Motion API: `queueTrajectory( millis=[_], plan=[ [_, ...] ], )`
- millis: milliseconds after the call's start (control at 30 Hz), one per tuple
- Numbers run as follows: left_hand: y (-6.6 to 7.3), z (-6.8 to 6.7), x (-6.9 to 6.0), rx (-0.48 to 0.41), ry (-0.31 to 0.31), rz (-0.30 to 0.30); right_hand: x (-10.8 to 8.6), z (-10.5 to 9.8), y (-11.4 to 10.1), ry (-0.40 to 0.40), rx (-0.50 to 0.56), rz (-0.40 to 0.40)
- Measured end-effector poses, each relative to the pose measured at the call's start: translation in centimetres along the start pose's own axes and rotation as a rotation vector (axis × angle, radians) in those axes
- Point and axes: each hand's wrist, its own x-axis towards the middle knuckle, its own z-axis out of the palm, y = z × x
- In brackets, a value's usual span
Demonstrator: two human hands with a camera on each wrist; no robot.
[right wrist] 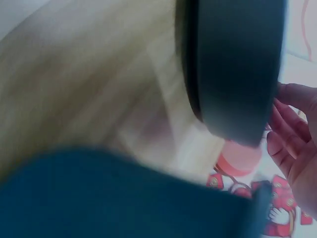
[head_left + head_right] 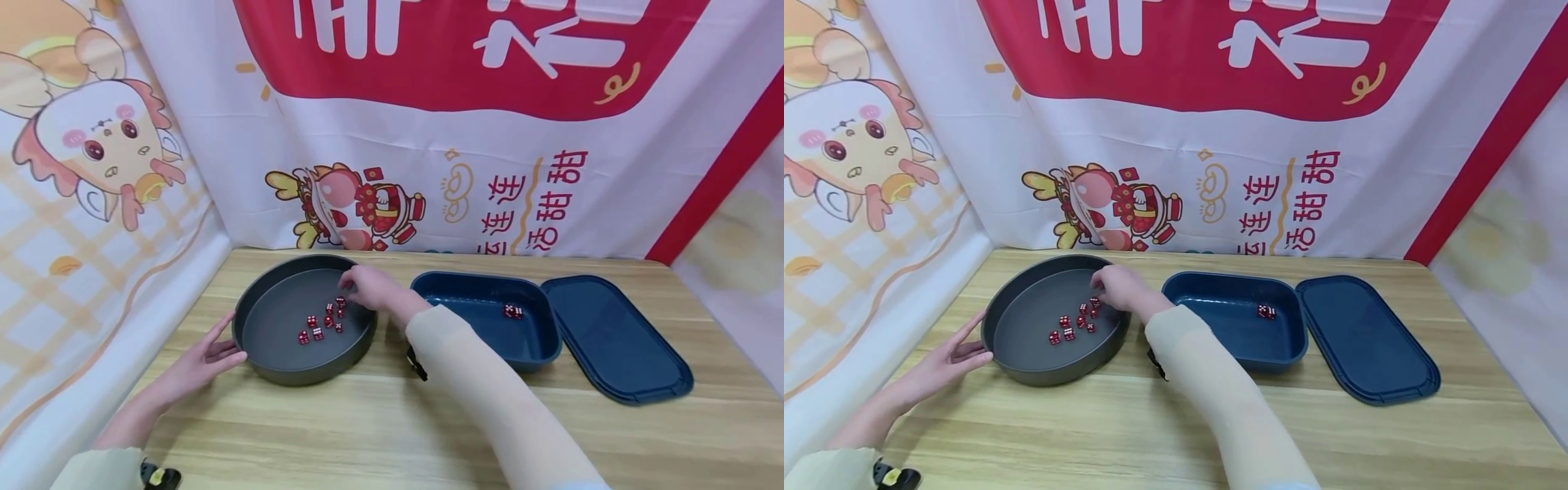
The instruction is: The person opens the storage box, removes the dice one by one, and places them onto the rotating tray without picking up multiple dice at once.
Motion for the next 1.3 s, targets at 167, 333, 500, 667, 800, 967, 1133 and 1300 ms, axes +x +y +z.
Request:
queueTrajectory(
  millis=[167, 333, 500, 667, 800, 967, 1133, 1300],
  plan=[
    [0.2, 0.0, 0.0, -0.002, -0.002, -0.002, -1.8, -2.5, 0.2, 0.007, 0.031, -0.045],
    [0.2, 0.0, 0.1, -0.002, 0.0, -0.001, -3.8, -4.2, 0.6, 0.032, 0.014, -0.097],
    [0.3, 0.0, 0.2, -0.003, -0.005, 0.001, -6.4, -5.6, 1.4, 0.03, -0.017, -0.121],
    [0.2, 0.0, 0.3, -0.003, -0.008, 0.006, -9.2, -6.4, 3.2, 0.021, -0.04, -0.124],
    [0.1, -0.1, 0.2, 0.01, -0.009, 0.004, -11.4, -6.5, 5.1, 0.033, -0.06, -0.124],
    [-0.2, -0.2, 0.1, 0.01, -0.011, 0.012, -14.0, -6.7, 7.6, 0.058, -0.037, -0.057],
    [-0.2, -0.3, 0.3, 0.001, -0.012, 0.021, -16.3, -7.2, 10.5, 0.1, -0.019, 0.011],
    [-0.1, -0.2, 0.3, -0.005, -0.011, 0.034, -18.2, -7.4, 13.5, 0.113, -0.01, 0.085]
  ],
)
